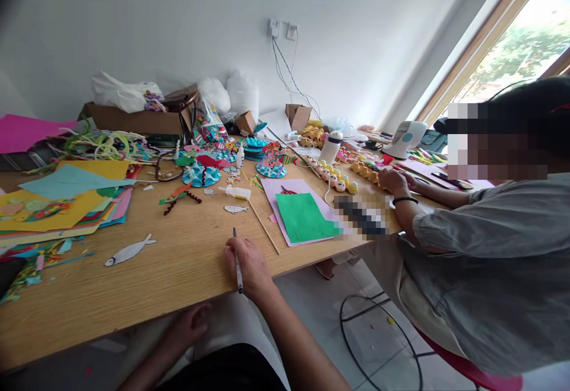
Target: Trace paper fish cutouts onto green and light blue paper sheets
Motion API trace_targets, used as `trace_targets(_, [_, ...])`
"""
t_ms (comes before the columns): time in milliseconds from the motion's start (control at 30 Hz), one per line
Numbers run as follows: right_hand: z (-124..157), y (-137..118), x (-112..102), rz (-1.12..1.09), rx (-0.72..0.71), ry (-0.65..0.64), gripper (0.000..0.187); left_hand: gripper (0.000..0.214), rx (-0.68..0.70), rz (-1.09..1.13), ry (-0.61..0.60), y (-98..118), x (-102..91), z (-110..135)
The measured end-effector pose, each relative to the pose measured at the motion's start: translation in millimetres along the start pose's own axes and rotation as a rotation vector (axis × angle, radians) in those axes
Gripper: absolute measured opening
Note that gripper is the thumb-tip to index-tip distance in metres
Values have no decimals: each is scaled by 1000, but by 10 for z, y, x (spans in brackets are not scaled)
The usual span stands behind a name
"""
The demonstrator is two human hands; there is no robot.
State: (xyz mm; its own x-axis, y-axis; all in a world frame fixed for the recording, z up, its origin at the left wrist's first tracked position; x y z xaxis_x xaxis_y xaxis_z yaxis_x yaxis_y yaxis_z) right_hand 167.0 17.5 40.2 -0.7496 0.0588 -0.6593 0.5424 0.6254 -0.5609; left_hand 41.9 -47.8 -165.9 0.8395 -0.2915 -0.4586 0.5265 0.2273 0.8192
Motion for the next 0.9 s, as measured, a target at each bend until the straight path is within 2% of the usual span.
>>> trace_targets(67, [3, -10, -12, -12, -12, 11, 12, 16, 87, -90, -30, 179, 29, 230])
trace_targets(100, [4, -12, -16, -17, -15, 13, 12, 19, 264, -257, -116, 392, 103, 380])
trace_targets(133, [5, -13, -17, -20, -17, 11, 11, 19, 332, -299, -166, 522, 105, 519])
trace_targets(200, [6, -19, -17, -26, -25, 1, 11, 16, 394, -317, -179, 759, -66, 754])
trace_targets(267, [5, -21, -14, -32, -30, -15, 11, 19, 481, -373, -83, 1035, -418, 946])
trace_targets(333, [3, -19, -16, -30, -25, -23, 11, 27, 536, -428, 77, 1271, -883, 1066])
trace_targets(433, [3, -25, -23, -24, -23, -20, 11, 30, 593, -589, 193, 1485, -1456, 1068])
trace_targets(467, [5, -29, -27, -24, -25, -18, 11, 31, 569, -646, 201, 1490, -1611, 1000])
trace_targets(533, [5, -37, -36, -29, -35, -18, 11, 30, 530, -730, 308, 1486, -1950, 852])
trace_targets(600, [-12, -40, -58, -23, -56, -28, 11, 32, 503, -815, 307, 1416, -2136, 674])
trace_targets(767, [-269, 32, -161, 78, -100, -100, 14, 36, 314, -1018, 198, 1059, -2334, 312])
trace_targets(900, [-662, 286, -77, 265, 10, -282, 21, 36, 217, -1085, 99, 997, -2343, 206])
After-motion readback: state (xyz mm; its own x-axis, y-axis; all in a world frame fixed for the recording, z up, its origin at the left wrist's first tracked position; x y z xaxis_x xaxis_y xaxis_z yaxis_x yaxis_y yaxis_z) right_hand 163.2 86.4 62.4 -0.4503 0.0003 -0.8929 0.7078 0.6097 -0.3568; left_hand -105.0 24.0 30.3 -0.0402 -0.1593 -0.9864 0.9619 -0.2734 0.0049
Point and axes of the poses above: each hand's wrist, its own z-axis away from the middle knuckle, its own x-axis out of the palm, y = z × x, the point moved 9 cm from there along -z, towards the middle knuckle, and after that the axes turned 6 degrees about -z, right-handed, at the moved point
